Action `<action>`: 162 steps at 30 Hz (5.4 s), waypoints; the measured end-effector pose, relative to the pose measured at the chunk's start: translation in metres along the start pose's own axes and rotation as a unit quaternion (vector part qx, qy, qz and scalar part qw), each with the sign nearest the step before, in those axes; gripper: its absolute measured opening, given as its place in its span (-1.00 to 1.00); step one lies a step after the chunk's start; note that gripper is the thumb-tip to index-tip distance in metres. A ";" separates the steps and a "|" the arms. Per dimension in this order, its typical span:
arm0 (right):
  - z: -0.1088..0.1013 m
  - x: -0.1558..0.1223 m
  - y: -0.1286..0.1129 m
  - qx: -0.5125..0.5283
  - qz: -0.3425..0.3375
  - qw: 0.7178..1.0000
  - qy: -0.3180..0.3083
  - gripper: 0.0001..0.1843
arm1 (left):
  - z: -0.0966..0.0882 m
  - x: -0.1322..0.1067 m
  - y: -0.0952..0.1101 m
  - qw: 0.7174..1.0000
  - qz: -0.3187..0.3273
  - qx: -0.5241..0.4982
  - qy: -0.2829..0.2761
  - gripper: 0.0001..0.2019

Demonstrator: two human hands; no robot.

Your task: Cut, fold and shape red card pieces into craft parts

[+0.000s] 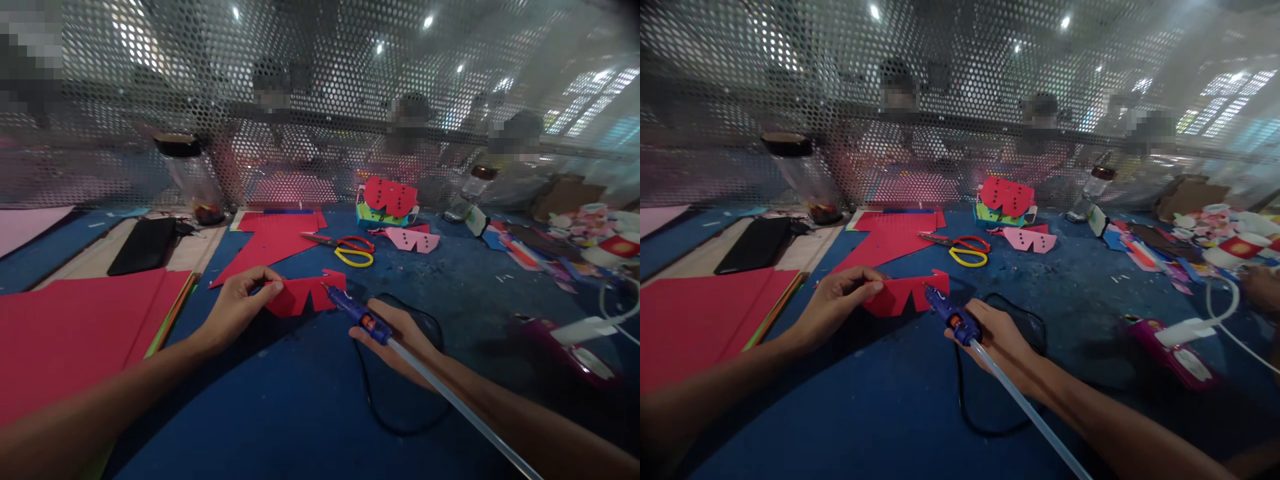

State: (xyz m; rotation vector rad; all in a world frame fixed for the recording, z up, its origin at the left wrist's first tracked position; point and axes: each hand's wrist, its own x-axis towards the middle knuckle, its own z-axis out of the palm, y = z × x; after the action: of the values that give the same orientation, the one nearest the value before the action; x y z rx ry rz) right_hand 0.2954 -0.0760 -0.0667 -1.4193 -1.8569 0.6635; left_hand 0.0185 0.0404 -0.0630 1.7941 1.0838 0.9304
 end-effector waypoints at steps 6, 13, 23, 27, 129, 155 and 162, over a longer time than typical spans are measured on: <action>0.000 -0.001 0.005 -0.010 -0.010 1.000 -0.010 -0.66 | 0.000 0.000 0.000 1.000 -0.004 0.002 0.007 -0.78; 0.000 -0.001 0.005 -0.005 -0.017 1.000 -0.009 -0.65 | -0.001 0.000 0.000 1.000 0.002 0.012 0.011 -0.76; 0.000 -0.002 0.006 -0.018 0.000 1.000 -0.014 -0.64 | -0.001 0.000 -0.005 1.000 0.001 0.003 0.013 -0.76; 0.000 -0.001 0.007 -0.006 -0.001 1.000 -0.015 -0.63 | -0.001 0.000 -0.003 1.000 -0.002 0.007 0.015 -0.75; -0.010 0.011 -0.024 0.000 0.084 0.962 -0.259 -0.64 | -0.016 0.025 -0.021 0.980 -0.002 -0.129 0.153 -0.89; -0.010 0.013 -0.023 -0.049 0.078 0.961 -0.260 -0.62 | -0.013 0.024 -0.019 0.981 -0.003 -0.124 0.150 -0.89; -0.009 0.014 -0.025 -0.061 0.070 0.960 -0.266 -0.64 | -0.013 0.024 -0.017 0.982 0.000 -0.111 0.152 -0.89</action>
State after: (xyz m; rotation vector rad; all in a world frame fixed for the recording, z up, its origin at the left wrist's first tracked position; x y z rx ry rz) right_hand 0.2854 -0.0695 -0.0396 -1.5703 -2.2476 1.1042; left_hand 0.0099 0.0710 -0.0694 1.5008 1.1153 1.3024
